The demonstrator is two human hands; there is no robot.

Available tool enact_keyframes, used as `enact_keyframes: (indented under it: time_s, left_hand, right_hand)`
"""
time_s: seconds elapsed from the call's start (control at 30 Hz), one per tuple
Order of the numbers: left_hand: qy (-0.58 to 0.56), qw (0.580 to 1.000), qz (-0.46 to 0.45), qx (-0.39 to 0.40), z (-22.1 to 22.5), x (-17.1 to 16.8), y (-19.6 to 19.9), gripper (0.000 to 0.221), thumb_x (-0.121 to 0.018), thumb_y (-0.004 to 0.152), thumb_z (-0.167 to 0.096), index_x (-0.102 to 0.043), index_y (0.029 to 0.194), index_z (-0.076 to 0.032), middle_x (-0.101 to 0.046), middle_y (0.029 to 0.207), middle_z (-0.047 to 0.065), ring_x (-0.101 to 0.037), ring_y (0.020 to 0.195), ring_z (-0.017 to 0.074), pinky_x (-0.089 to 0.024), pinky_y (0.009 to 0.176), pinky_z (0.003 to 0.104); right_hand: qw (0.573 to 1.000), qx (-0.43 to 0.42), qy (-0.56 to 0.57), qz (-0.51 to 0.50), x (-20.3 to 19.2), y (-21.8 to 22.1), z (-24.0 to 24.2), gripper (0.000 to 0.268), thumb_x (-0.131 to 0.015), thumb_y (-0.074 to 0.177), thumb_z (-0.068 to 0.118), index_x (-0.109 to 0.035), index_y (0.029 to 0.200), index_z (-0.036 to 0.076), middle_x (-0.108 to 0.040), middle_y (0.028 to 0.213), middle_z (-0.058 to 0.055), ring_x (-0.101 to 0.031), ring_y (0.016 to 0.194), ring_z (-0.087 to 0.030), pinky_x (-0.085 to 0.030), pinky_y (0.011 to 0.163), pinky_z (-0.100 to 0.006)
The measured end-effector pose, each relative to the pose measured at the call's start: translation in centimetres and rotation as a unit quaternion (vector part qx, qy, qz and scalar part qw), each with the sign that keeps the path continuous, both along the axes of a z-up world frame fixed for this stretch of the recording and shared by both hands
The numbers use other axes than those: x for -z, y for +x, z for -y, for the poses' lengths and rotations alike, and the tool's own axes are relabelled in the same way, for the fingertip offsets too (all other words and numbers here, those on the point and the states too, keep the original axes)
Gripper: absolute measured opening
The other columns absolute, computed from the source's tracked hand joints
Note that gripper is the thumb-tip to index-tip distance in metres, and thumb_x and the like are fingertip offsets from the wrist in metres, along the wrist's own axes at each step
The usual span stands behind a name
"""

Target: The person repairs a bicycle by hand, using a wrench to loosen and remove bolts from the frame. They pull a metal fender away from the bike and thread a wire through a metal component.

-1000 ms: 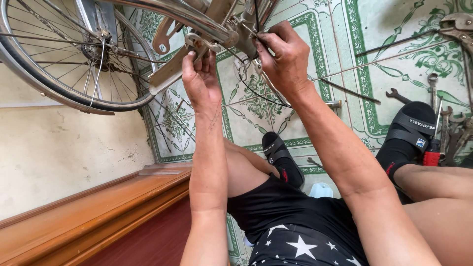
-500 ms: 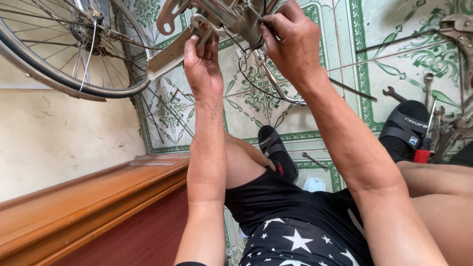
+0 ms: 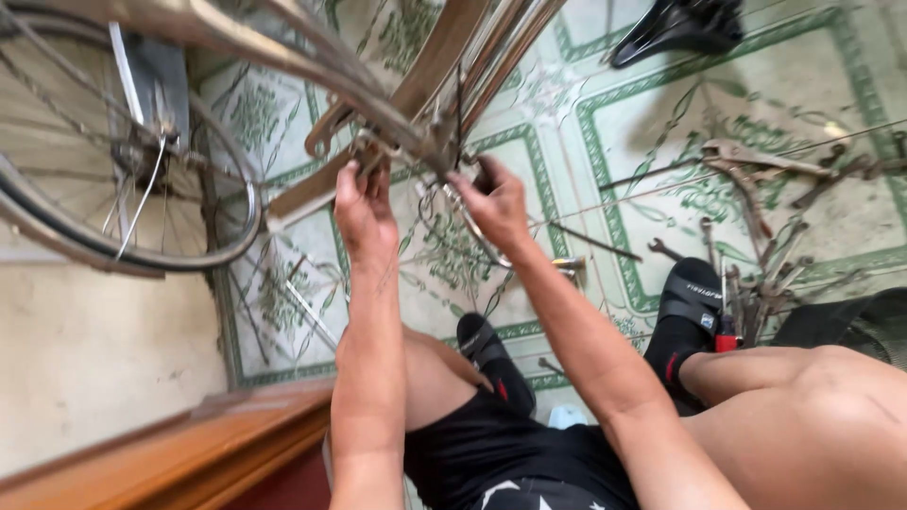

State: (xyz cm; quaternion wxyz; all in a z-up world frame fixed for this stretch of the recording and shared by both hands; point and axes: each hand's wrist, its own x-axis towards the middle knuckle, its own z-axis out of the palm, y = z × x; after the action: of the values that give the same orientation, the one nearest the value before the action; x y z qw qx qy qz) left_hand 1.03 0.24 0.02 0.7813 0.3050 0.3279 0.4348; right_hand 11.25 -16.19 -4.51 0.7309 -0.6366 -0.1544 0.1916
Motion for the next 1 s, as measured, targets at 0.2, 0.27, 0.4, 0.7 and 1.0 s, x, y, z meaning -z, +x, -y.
enact_keyframes:
  time_s: [0.2,0.27,0.4,0.7,1.0]
  left_hand:
    - [0.018,1.0,0.017,0.018,0.5,-0.6,-0.2,0.021,-0.059,0.1,-0.014,-0.066,0.112,0.003,-0.073,0.105,0.01,-0.069,0.101,0.0217,-0.059,0.099,0.035]
    - [0.024,0.998,0.045,0.026,0.2,-0.1,-0.3,0.016,-0.061,0.108,-0.012,-0.065,0.109,0.003,-0.069,0.099,0.007,-0.068,0.099,0.0226,-0.06,0.102,0.038]
    - [0.009,1.0,-0.004,0.011,0.9,-1.1,-0.1,0.02,-0.057,0.102,-0.015,-0.067,0.108,0.002,-0.074,0.102,0.008,-0.07,0.1,0.0208,-0.058,0.098,0.035]
    - [0.02,1.0,-0.014,0.016,2.2,-3.0,0.5,0.021,-0.056,0.102,-0.015,-0.067,0.11,0.001,-0.075,0.106,0.01,-0.071,0.099,0.0199,-0.059,0.096,0.031]
    - [0.011,1.0,0.0,0.004,1.1,-1.5,0.5,0.025,-0.06,0.098,-0.015,-0.066,0.117,-0.001,-0.072,0.113,0.01,-0.07,0.101,0.0201,-0.058,0.088,0.031]
  right_hand:
    - [0.999,-0.028,0.013,0.028,-0.9,1.3,-0.8,0.021,-0.075,0.094,0.016,-0.078,0.108,0.001,-0.074,0.077,0.0,-0.061,0.068,-0.005,-0.051,0.061,-0.025]
    - [0.998,-0.05,0.045,-0.004,-1.0,1.8,-0.8,0.02,-0.072,0.095,0.015,-0.077,0.109,0.002,-0.078,0.084,0.0,-0.069,0.072,-0.006,-0.056,0.065,-0.024]
    - [0.997,-0.032,0.003,0.073,-1.4,3.7,1.6,0.013,-0.075,0.093,0.012,-0.074,0.098,0.0,-0.067,0.076,0.001,-0.056,0.066,-0.007,-0.045,0.057,-0.025]
    - [0.952,0.253,0.097,0.144,-13.9,19.8,6.0,0.029,-0.072,0.101,0.021,-0.066,0.079,0.003,-0.058,0.069,0.002,-0.045,0.06,-0.009,-0.033,0.055,-0.03]
    - [0.896,0.139,-0.365,0.212,-12.8,29.5,2.5,0.037,-0.079,0.087,0.04,-0.074,0.079,0.004,-0.064,0.068,0.003,-0.06,0.061,-0.011,-0.049,0.06,-0.034]
